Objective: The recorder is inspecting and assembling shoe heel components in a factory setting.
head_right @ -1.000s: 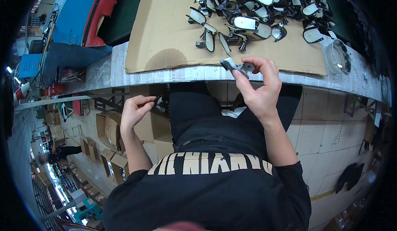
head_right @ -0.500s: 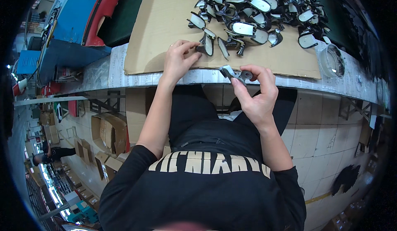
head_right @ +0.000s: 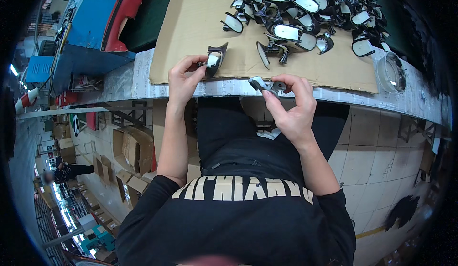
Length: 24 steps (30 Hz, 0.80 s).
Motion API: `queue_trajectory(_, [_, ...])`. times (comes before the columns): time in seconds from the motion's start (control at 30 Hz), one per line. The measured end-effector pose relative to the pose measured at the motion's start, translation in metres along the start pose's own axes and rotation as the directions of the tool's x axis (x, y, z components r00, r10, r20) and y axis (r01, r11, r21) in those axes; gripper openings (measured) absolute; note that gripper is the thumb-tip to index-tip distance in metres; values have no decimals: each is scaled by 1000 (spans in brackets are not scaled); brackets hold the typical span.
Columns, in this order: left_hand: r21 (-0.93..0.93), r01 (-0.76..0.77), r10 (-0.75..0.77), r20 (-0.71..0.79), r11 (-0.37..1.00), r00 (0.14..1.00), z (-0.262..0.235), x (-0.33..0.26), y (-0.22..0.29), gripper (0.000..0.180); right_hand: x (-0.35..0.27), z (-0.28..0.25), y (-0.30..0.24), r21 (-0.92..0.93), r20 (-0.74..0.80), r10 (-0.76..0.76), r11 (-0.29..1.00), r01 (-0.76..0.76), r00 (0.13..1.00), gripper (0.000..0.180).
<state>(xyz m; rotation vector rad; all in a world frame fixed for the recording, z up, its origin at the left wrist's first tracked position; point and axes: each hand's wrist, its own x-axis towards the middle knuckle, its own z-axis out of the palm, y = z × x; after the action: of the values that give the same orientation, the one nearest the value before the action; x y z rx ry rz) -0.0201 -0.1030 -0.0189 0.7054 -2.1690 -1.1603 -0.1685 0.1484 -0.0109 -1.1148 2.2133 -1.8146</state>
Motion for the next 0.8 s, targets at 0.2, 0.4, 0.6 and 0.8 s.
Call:
queue_trajectory(0.2, [-179, 81, -89, -37, 981, 995, 23, -6, -36, 25, -3, -2, 0, -10, 6, -6, 1000, 6, 1000, 29])
queue_trajectory(0.4, [227, -197, 177, 109, 954, 978, 14, -5, -18, 24, -8, -5, 2, 24, 10, 66, 998, -66, 998, 30])
queue_trajectory(0.6, [-84, 5, 6, 130, 996, 991, 12, -24, 20, 18, -8, 1, -1, 11, 28, 29, 1000, -29, 999, 30])
queue_trajectory(0.8, [-514, 132, -66, 145, 848, 987, 26, -54, 47, 77, -4, -1, -23, 241, 75, 151, 956, -165, 986, 32])
